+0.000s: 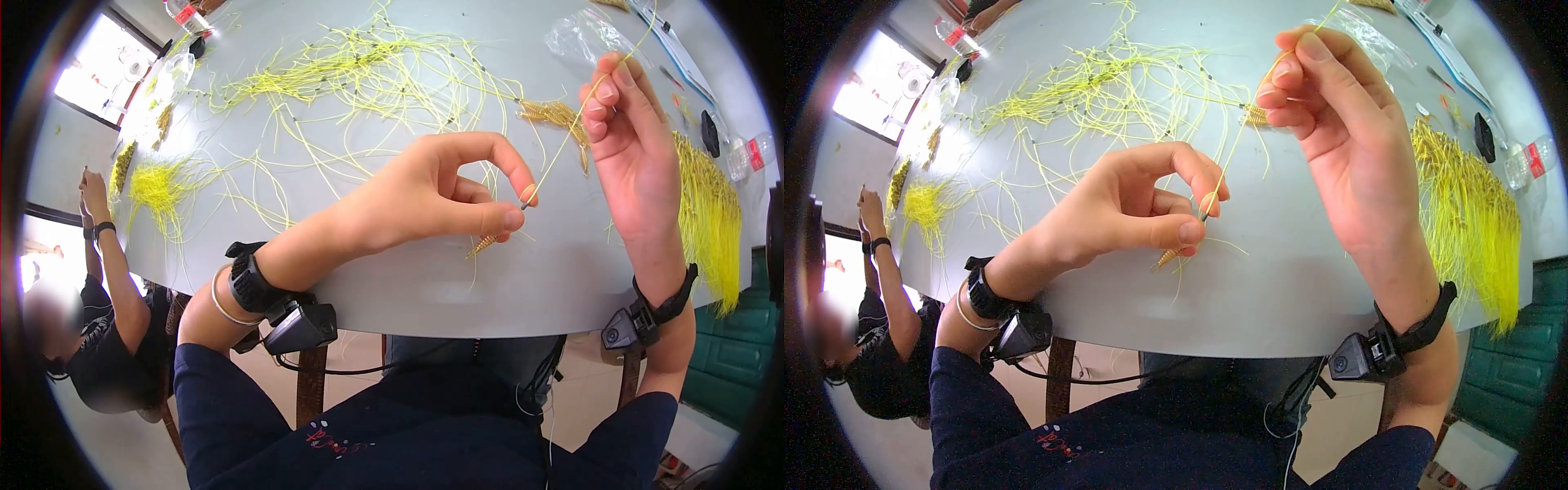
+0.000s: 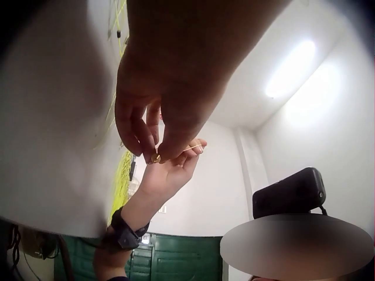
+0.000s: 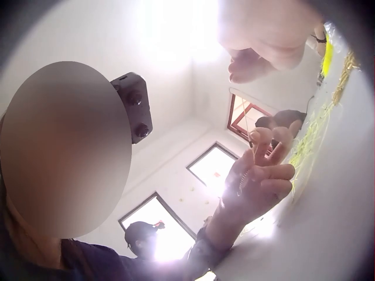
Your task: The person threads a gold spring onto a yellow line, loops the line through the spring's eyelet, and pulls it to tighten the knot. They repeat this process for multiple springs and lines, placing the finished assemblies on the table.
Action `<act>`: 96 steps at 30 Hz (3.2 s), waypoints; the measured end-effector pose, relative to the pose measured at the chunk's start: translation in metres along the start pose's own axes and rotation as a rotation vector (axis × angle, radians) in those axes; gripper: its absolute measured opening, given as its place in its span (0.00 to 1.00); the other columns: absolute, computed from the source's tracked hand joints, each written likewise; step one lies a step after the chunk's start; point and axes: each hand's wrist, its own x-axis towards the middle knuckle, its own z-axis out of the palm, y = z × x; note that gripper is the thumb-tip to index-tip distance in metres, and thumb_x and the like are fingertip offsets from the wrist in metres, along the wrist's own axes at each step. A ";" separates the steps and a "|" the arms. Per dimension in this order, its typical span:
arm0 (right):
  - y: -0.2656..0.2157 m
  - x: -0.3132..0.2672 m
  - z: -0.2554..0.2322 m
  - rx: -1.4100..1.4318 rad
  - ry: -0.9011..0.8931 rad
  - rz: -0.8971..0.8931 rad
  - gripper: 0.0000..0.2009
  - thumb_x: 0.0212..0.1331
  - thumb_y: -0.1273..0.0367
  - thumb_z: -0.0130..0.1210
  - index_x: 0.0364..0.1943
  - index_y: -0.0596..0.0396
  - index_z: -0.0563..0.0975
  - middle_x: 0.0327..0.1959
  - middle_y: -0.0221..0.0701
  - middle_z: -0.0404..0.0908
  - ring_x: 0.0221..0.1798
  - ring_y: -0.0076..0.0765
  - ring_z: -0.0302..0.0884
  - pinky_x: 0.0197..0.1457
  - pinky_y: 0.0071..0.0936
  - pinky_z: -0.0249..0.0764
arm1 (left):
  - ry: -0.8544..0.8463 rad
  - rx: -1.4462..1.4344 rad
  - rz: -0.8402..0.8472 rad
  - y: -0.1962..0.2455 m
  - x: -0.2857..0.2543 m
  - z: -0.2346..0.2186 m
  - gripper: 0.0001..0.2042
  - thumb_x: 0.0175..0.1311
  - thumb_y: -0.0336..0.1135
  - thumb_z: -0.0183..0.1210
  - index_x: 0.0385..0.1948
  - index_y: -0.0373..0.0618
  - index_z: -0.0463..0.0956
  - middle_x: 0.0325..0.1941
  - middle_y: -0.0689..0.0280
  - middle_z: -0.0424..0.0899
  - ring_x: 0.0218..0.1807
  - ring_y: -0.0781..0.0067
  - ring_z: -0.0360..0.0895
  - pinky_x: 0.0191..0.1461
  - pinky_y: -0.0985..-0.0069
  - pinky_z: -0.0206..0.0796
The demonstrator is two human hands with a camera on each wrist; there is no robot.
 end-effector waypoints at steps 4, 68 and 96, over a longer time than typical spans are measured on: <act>-0.001 -0.002 0.006 -0.060 0.084 0.033 0.10 0.62 0.69 0.45 0.43 0.60 0.70 0.27 0.24 0.66 0.31 0.18 0.61 0.34 0.12 0.60 | -0.010 -0.008 0.018 0.001 -0.001 0.000 0.07 0.55 0.26 0.57 0.34 0.42 0.70 0.42 0.62 0.69 0.34 0.81 0.71 0.39 0.82 0.69; 0.028 -0.012 0.007 0.076 -0.246 0.428 0.11 0.60 0.61 0.49 0.36 0.53 0.75 0.45 0.26 0.72 0.40 0.18 0.64 0.46 0.19 0.60 | 0.117 -0.111 0.210 0.000 0.002 -0.008 0.04 0.59 0.29 0.55 0.30 0.44 0.69 0.45 0.63 0.70 0.37 0.77 0.76 0.43 0.80 0.66; -0.003 0.001 -0.011 0.211 -0.003 -0.044 0.13 0.64 0.72 0.39 0.51 0.51 0.66 0.22 0.21 0.54 0.25 0.17 0.52 0.28 0.10 0.61 | -0.123 -0.114 -0.061 0.008 -0.004 0.004 0.15 0.52 0.23 0.60 0.34 0.43 0.61 0.41 0.56 0.74 0.31 0.79 0.76 0.35 0.84 0.67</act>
